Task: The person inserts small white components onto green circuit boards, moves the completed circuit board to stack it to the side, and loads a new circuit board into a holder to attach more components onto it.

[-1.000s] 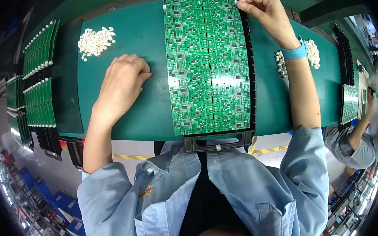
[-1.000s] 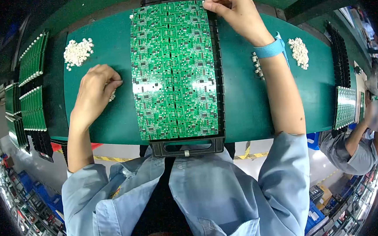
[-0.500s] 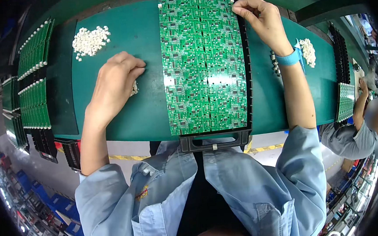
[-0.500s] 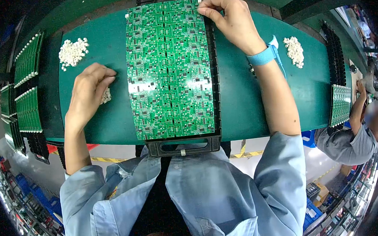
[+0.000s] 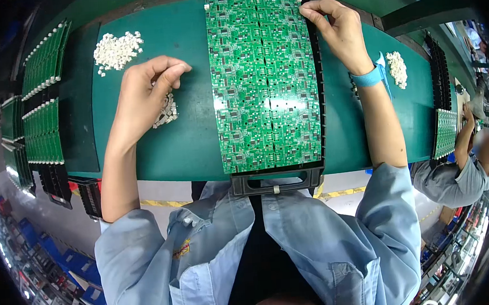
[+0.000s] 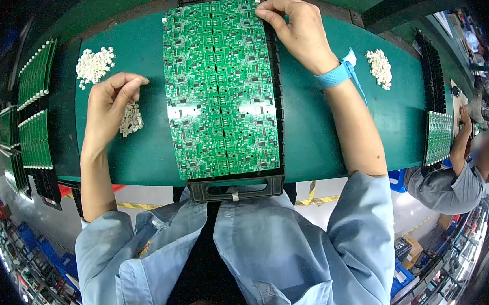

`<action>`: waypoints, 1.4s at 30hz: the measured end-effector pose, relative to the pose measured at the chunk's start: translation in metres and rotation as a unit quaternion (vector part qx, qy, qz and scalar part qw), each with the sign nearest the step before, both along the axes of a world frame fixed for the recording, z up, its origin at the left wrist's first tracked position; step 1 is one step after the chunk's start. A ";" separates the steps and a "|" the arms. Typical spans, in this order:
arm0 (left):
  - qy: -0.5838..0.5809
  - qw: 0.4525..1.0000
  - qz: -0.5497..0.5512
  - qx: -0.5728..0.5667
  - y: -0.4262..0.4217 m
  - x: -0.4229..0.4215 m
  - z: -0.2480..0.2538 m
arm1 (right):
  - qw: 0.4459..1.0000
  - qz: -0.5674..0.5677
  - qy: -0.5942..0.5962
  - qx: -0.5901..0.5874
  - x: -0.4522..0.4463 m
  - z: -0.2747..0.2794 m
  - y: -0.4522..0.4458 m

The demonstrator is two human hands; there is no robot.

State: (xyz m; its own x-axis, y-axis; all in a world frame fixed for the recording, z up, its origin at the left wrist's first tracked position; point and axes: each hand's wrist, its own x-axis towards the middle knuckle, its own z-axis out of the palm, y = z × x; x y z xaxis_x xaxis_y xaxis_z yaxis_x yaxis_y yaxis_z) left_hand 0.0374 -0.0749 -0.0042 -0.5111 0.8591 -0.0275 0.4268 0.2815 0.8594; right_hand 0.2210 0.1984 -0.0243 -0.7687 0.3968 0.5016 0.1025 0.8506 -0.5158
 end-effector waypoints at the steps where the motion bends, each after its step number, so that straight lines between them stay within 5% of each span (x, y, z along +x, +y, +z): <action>1: -0.013 1.000 -0.001 0.003 0.000 -0.001 0.000 | 1.000 -0.005 0.000 0.011 0.000 0.001 -0.002; 22: -0.173 0.983 -0.007 0.068 0.019 0.036 -0.011 | 0.943 -0.008 -0.133 0.304 -0.013 0.029 -0.013; 33: -0.261 0.961 -0.073 0.057 0.016 0.015 -0.012 | 0.973 0.020 -0.107 0.202 -0.006 0.026 -0.008; 38: -0.130 0.979 0.064 0.143 0.017 0.001 -0.003 | 0.989 -0.013 -0.045 0.142 0.003 0.036 0.006; 40: -0.261 0.952 0.034 0.157 0.018 -0.011 -0.002 | 0.986 -0.035 -0.069 0.145 0.027 0.043 0.017; 42: -0.388 0.906 0.001 0.171 0.017 -0.020 -0.001 | 0.963 -0.093 -0.221 0.122 0.054 0.045 0.030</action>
State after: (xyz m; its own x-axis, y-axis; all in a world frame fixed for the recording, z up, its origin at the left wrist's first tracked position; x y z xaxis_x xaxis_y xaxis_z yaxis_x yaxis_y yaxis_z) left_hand 0.0173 -0.0580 -0.0051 -0.4537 0.8841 -0.1121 -0.3429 -0.0571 0.9376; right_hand 0.2751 0.2281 0.0205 -0.8554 0.4605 0.2371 0.4290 0.8864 -0.1740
